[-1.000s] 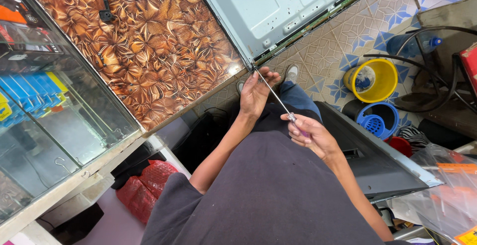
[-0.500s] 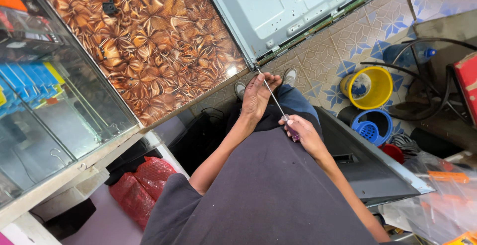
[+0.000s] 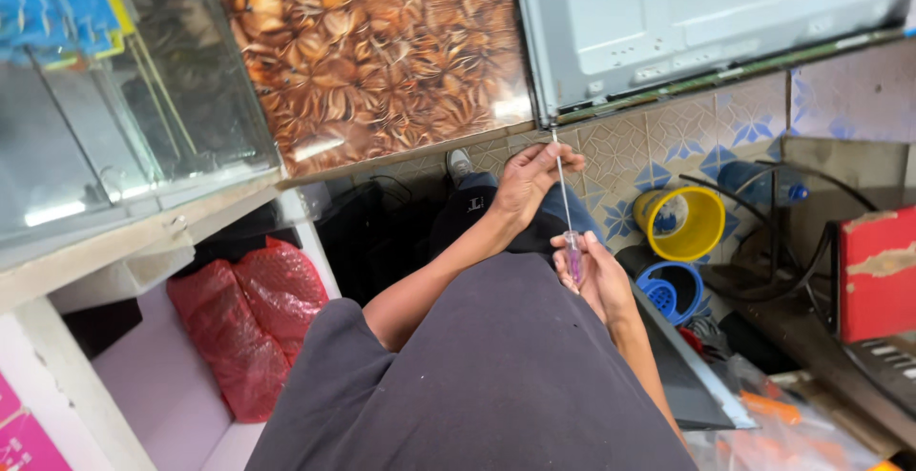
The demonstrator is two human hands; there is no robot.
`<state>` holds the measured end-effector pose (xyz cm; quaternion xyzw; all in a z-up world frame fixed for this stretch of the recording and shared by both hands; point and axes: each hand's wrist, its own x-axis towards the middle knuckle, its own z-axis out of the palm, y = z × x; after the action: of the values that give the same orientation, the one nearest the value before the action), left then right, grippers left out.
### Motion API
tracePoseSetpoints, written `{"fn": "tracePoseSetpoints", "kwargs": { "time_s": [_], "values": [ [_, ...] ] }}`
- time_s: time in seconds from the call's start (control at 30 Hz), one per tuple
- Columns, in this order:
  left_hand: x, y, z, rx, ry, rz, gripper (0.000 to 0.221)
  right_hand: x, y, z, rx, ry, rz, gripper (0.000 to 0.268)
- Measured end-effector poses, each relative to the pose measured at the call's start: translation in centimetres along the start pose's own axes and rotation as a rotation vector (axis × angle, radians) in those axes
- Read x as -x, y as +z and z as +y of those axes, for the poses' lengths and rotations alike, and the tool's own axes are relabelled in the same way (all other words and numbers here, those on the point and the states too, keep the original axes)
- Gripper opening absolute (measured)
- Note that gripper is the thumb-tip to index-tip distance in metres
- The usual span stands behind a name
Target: The person unscrews internal components from the chassis of a disassembled television using a screwdriver and lifts the television frame to access different parts.
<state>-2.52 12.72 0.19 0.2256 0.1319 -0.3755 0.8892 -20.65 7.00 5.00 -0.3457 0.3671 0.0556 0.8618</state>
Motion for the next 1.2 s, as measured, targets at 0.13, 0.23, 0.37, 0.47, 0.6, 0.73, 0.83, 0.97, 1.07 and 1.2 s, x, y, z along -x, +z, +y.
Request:
{"fn": "tracePoseSetpoints", "kwargs": {
  "time_s": [0.13,0.23,0.37,0.47,0.6,0.73,0.83,0.97,1.07,1.2],
  "values": [
    [0.4,0.8,0.5,0.026,0.017,-0.046,0.024,-0.1,-2.2,0.3,-0.020,0.112,-0.047,0.056],
    [0.5,1.1,0.5,0.099,-0.003,-0.089,0.027,-0.3,-3.0,0.3,-0.024,0.152,-0.051,0.051],
    [0.6,1.1,0.7,0.141,-0.027,-0.118,0.028,0.0,-0.9,-0.9,-0.039,0.113,-0.043,0.038],
    [0.6,1.2,0.7,0.131,-0.024,-0.075,0.025,0.3,-0.1,-0.9,-0.054,0.084,0.017,0.028],
    [0.6,1.0,0.4,0.074,0.001,0.027,0.016,0.6,1.0,-1.5,0.021,0.022,0.104,0.031],
    [0.3,0.8,0.3,-0.023,0.010,0.064,0.020,0.2,0.3,-1.0,0.056,-0.022,0.131,0.035],
    [0.5,0.7,0.3,-0.054,0.015,0.056,0.019,0.4,-0.1,-1.2,0.057,0.010,0.086,0.029],
    [0.7,0.8,0.7,-0.020,0.003,-0.044,0.024,-0.2,-1.9,-0.5,-0.090,0.069,-0.108,0.053],
    [0.8,0.8,0.9,0.032,-0.025,-0.114,0.028,-0.6,-2.9,0.4,-0.115,0.066,-0.116,0.048],
    [1.2,1.5,1.2,0.011,-0.037,-0.040,0.027,-0.3,-1.4,0.5,-0.065,0.016,0.020,0.032]
  ]
}}
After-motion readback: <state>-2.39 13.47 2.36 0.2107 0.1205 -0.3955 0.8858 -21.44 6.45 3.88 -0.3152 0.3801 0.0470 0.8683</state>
